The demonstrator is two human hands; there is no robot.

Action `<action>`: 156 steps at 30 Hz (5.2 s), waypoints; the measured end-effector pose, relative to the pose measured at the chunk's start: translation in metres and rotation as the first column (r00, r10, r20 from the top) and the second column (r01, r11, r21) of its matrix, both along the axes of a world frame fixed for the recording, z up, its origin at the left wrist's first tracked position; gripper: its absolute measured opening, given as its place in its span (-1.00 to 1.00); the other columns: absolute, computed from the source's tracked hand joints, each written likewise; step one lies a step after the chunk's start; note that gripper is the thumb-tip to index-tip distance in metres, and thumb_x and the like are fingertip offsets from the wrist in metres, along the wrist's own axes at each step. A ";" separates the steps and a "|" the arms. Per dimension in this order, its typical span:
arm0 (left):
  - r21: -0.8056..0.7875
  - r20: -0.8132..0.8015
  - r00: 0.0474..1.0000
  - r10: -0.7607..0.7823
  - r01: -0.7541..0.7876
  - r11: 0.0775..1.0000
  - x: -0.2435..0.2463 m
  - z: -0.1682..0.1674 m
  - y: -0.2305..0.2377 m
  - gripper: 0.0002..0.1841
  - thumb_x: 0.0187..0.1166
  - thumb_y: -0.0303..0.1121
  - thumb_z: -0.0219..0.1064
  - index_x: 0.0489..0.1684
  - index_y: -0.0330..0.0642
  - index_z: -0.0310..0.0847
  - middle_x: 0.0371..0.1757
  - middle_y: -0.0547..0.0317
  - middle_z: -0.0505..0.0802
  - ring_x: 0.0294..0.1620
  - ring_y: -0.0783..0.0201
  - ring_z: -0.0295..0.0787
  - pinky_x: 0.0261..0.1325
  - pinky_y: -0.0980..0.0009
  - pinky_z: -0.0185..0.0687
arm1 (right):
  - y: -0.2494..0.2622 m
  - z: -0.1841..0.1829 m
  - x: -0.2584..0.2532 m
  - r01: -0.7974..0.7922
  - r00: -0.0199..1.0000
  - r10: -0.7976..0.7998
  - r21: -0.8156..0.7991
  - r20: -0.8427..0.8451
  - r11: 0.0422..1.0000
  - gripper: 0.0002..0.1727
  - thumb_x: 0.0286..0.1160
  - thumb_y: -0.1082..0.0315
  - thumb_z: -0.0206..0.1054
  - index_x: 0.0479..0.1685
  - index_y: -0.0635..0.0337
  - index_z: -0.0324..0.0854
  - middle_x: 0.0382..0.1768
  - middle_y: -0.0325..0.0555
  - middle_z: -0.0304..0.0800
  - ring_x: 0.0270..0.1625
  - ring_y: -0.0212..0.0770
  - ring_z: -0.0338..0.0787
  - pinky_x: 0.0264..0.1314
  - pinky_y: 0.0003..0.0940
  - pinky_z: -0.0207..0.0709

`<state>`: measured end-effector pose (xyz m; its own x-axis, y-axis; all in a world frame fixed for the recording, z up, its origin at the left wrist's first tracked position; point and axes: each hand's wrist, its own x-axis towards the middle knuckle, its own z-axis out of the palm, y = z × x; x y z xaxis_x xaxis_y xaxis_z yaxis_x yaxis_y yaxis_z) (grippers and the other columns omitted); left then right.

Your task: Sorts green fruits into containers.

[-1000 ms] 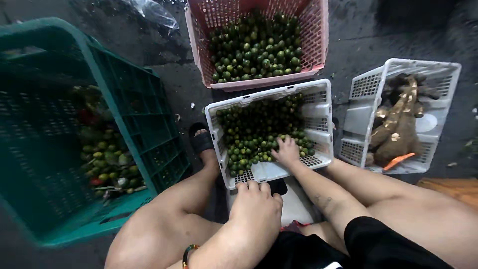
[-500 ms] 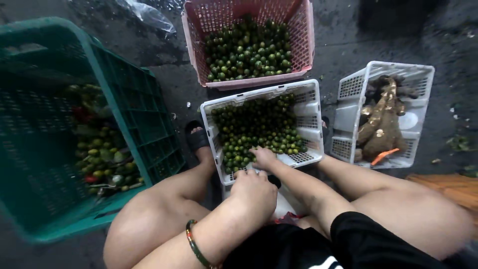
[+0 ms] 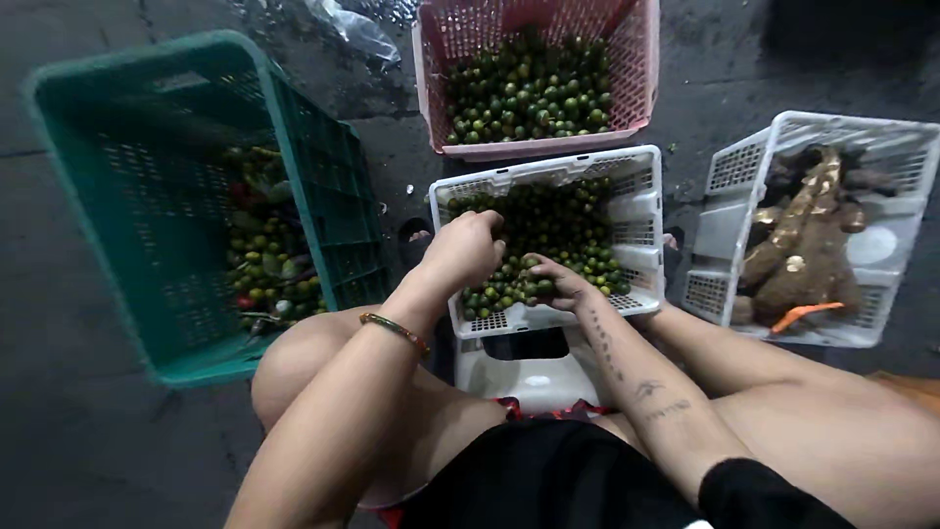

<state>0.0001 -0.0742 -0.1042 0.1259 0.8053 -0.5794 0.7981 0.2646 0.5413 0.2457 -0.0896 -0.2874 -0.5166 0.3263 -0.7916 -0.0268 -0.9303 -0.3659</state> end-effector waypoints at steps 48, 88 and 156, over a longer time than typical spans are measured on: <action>-0.754 0.615 -0.529 0.585 -0.177 0.633 0.135 -0.057 -0.049 -0.48 0.66 0.17 -0.10 0.43 0.30 0.58 -0.03 0.21 0.83 -0.24 0.32 0.79 -0.28 0.32 0.73 | -0.002 0.173 0.027 0.453 0.829 -0.429 -0.018 -0.359 0.891 -0.46 0.76 -0.05 -0.15 0.53 -0.17 0.54 0.30 -0.04 0.74 0.18 -0.07 0.80 0.12 -0.02 0.75; -0.001 0.532 0.682 0.501 -0.592 0.806 0.100 0.011 0.089 -0.10 0.58 0.15 0.38 0.86 -0.08 0.07 0.55 -0.10 0.63 0.46 0.02 0.66 0.41 -0.04 0.64 | 0.012 0.205 0.061 0.679 0.643 -0.675 -0.139 -0.362 0.721 -0.42 0.78 -0.08 -0.16 0.56 -0.06 0.49 0.37 0.16 0.75 0.33 0.12 0.81 0.16 -0.02 0.78; 0.653 0.232 0.966 0.118 -0.244 0.717 0.125 0.045 -0.070 -0.67 0.57 -0.14 0.42 0.21 -0.01 0.79 0.21 0.14 0.76 0.28 0.16 0.63 0.33 0.17 0.57 | -0.029 0.216 0.033 0.575 0.696 -0.659 -0.329 -0.286 0.750 -0.48 0.76 -0.07 -0.11 0.31 -0.07 0.67 0.04 0.03 0.83 -0.04 -0.08 0.87 -0.04 -0.12 0.79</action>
<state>0.1254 -0.1443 -0.0596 -0.0236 0.9903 0.1373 0.6579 -0.0880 0.7480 0.2790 -0.1187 -0.0712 -0.5131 0.5341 -0.6718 -0.7109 -0.7032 -0.0161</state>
